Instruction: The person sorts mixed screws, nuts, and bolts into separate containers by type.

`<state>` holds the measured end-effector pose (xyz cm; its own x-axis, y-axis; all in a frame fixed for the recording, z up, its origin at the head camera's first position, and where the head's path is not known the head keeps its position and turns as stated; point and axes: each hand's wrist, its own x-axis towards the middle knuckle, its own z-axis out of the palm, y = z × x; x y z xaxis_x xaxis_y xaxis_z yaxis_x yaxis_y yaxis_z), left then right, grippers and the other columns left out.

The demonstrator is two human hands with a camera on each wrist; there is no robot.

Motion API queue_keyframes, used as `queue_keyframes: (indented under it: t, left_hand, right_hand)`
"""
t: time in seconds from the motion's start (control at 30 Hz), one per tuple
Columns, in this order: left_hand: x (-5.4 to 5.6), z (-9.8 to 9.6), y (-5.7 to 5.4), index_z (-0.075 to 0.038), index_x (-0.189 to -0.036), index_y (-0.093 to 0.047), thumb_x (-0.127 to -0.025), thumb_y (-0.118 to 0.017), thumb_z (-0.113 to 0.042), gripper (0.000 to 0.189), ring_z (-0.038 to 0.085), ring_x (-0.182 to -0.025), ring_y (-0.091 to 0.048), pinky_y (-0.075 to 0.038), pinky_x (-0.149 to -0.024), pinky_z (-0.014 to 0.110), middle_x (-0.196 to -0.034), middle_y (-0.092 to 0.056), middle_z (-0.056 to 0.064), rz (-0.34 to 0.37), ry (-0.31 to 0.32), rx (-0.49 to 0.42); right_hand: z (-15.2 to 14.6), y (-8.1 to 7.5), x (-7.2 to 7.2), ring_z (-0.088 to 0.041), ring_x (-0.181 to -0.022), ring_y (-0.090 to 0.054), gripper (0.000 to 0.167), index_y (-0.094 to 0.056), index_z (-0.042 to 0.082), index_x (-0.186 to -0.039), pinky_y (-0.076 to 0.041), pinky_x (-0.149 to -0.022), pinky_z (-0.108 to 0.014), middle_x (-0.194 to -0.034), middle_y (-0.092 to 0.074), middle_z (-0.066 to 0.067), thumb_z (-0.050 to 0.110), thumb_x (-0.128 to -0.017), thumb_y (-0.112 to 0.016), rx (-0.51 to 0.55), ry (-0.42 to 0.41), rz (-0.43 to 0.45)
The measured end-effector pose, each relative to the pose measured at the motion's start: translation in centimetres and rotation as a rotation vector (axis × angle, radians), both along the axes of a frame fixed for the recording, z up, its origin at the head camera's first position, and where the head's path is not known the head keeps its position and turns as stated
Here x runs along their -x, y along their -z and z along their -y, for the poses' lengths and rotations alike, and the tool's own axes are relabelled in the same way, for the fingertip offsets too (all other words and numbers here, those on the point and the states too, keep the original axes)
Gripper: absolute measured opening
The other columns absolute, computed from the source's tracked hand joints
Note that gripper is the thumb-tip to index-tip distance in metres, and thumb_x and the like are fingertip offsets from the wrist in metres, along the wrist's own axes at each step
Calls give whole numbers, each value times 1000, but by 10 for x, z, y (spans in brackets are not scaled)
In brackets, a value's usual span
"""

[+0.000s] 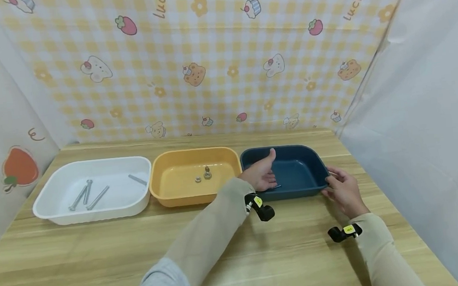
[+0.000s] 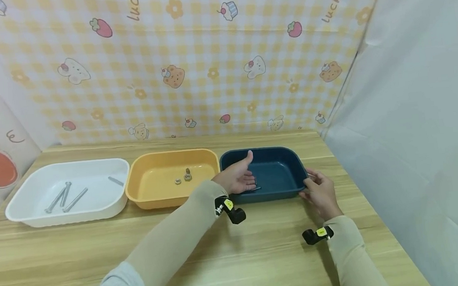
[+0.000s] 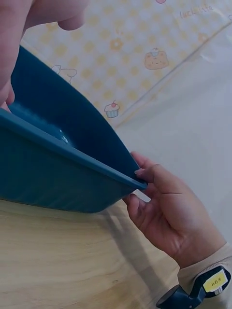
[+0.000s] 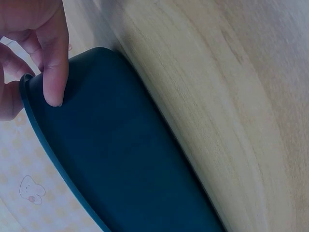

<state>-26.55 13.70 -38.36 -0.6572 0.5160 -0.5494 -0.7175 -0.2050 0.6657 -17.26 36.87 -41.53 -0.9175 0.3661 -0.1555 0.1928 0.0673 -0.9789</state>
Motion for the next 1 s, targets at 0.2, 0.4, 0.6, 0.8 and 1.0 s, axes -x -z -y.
queue_keyframes:
  t: [0.2,0.4,0.6,0.8,1.0]
  left_hand:
    - [2,4,-3,11,-150,-14,-94,-51,-55,93,36,-142,-22,-25,-114,43,-154,-19,26,-1,-29,-29]
    - [2,9,-5,11,-149,-16,-98,-53,-43,83,37,-142,-22,-24,-115,43,-154,-20,27,-16,-23,-42]
    - [-5,21,-12,10,-147,-25,-100,-57,-26,68,36,-138,-33,-31,-112,41,-150,-31,26,-97,44,4]
    - [-17,45,-32,4,-142,-40,-100,-56,-25,53,33,-128,-49,-45,-101,39,-135,-53,21,-324,204,75]
    - [-32,93,-45,2,-131,-51,-101,-55,-26,41,32,-115,-59,-52,-92,38,-120,-61,14,-596,306,179]
  right_hand:
    - [0,-1,5,-10,-80,-63,48,-38,4,-147,-55,-63,-21,-124,-49,-11,9,-99,-47,-25,-7,8]
    - [-2,-1,9,-10,-82,-64,50,-37,5,-148,-55,-64,-22,-121,-49,-8,10,-99,-47,-28,-21,8]
    - [-6,-1,10,-8,-74,-59,46,-42,8,-142,-54,-61,-21,-109,-55,-1,5,-97,-48,125,-18,4]
    - [-11,-3,10,-7,-66,-57,36,-49,13,-131,-53,-57,-20,-99,-58,0,4,-96,-50,163,19,0]
    - [-11,-9,10,-7,-71,-59,37,-49,9,-135,-54,-60,-20,-99,-60,0,8,-98,-52,115,37,17]
